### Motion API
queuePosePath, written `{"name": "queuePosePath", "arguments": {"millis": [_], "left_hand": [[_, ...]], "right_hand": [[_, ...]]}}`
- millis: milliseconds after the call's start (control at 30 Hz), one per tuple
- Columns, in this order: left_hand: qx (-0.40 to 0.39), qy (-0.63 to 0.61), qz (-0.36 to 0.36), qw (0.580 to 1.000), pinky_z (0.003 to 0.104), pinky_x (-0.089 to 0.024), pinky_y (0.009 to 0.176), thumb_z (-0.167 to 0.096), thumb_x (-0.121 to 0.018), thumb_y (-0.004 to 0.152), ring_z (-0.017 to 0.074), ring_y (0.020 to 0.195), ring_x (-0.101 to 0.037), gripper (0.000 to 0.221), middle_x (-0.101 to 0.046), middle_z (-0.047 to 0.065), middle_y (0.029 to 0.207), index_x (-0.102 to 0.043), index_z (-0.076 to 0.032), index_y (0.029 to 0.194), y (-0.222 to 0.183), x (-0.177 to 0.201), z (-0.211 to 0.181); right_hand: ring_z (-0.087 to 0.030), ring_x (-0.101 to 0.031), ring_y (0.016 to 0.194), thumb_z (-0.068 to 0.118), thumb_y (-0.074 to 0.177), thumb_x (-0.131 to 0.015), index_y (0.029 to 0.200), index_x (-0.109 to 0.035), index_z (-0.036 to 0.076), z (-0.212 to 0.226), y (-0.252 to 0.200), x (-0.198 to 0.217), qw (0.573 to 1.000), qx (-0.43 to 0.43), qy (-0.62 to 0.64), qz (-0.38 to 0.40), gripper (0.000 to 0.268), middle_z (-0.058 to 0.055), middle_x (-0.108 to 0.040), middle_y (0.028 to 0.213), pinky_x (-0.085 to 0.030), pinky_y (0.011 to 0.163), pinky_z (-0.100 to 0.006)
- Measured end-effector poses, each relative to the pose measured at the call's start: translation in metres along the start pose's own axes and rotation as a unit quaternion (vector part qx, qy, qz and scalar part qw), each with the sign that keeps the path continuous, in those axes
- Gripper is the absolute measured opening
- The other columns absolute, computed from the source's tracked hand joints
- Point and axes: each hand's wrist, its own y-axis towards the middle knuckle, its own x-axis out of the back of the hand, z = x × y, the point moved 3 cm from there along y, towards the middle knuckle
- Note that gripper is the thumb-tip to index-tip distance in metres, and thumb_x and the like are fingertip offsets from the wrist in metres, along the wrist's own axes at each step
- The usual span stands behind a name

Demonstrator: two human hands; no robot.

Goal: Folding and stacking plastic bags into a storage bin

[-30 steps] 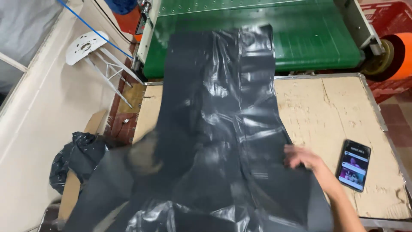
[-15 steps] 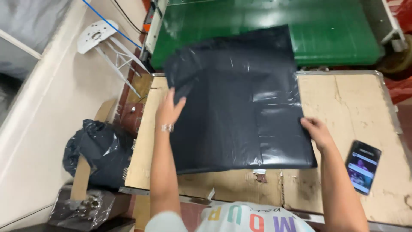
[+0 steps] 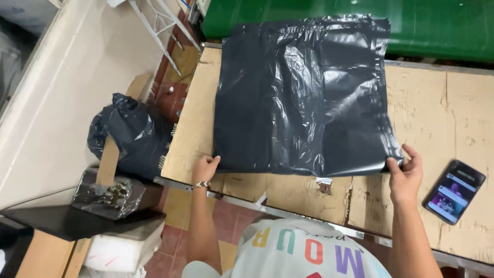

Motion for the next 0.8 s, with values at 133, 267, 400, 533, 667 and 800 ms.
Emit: {"name": "queuePosePath", "arguments": {"millis": [133,267,400,533,667,800], "left_hand": [[-0.14,-0.105,-0.092,0.98,0.043,-0.045,0.068,-0.034,-0.061,0.096,0.0249,0.072,-0.063,0.027,-0.068,0.006,0.075,-0.063,-0.011,0.081,0.016,-0.01,0.013],[-0.071,-0.267,0.015,0.961,0.031,-0.05,0.076,-0.034,-0.053,0.099,0.0193,0.092,-0.063,0.022,-0.067,0.004,0.101,-0.067,-0.018,0.106,0.047,-0.027,0.045],[0.018,-0.32,0.131,0.938,0.036,-0.061,0.076,-0.01,-0.05,0.087,0.0253,0.099,-0.067,0.047,-0.065,0.011,0.114,-0.065,-0.017,0.131,0.073,-0.034,0.055],[-0.008,-0.191,0.185,0.964,0.049,-0.057,0.089,-0.013,-0.056,0.089,0.0343,0.119,-0.064,0.049,-0.067,0.019,0.131,-0.067,-0.014,0.137,0.041,-0.005,0.014],[-0.122,-0.097,0.155,0.975,0.054,-0.048,0.104,-0.024,-0.063,0.092,0.0409,0.122,-0.061,0.041,-0.069,0.024,0.128,-0.073,-0.005,0.127,0.081,-0.015,0.024],[-0.127,-0.301,0.115,0.938,0.053,-0.049,0.1,-0.012,-0.061,0.096,0.0365,0.109,-0.061,0.037,-0.065,0.03,0.121,-0.066,0.003,0.129,0.096,-0.033,0.027]], "right_hand": [[-0.001,-0.046,0.08,0.002,0.105,-0.058,0.146,-0.047,0.011,-0.005,-0.016,0.016,0.998,0.005,-0.047,-0.039,0.043,0.005,-0.052,0.085,-0.041,0.086,-0.016],[-0.025,-0.053,0.091,0.009,0.099,-0.073,0.128,-0.058,0.009,-0.038,-0.028,0.036,0.969,-0.015,-0.237,-0.061,0.033,-0.011,-0.057,0.099,-0.044,0.08,-0.037],[-0.043,-0.067,0.112,0.042,0.094,-0.083,0.127,-0.065,0.012,-0.044,-0.027,0.033,0.899,-0.094,-0.425,-0.055,0.049,-0.021,-0.072,0.118,-0.052,0.093,-0.055],[-0.035,-0.071,0.107,0.064,0.085,-0.083,0.123,-0.07,0.02,-0.075,-0.009,0.037,0.864,-0.143,-0.479,-0.052,0.059,-0.011,-0.075,0.111,-0.055,0.087,-0.051],[-0.04,-0.071,0.105,0.051,0.087,-0.082,0.119,-0.075,0.012,-0.074,-0.009,0.031,0.881,-0.138,-0.45,-0.048,0.05,-0.017,-0.076,0.105,-0.054,0.089,-0.053],[-0.049,-0.067,0.1,0.038,0.097,-0.071,0.11,-0.067,0.007,-0.036,-0.022,0.013,0.922,-0.109,-0.364,-0.07,0.033,-0.027,-0.069,0.093,-0.05,0.084,-0.057]]}}
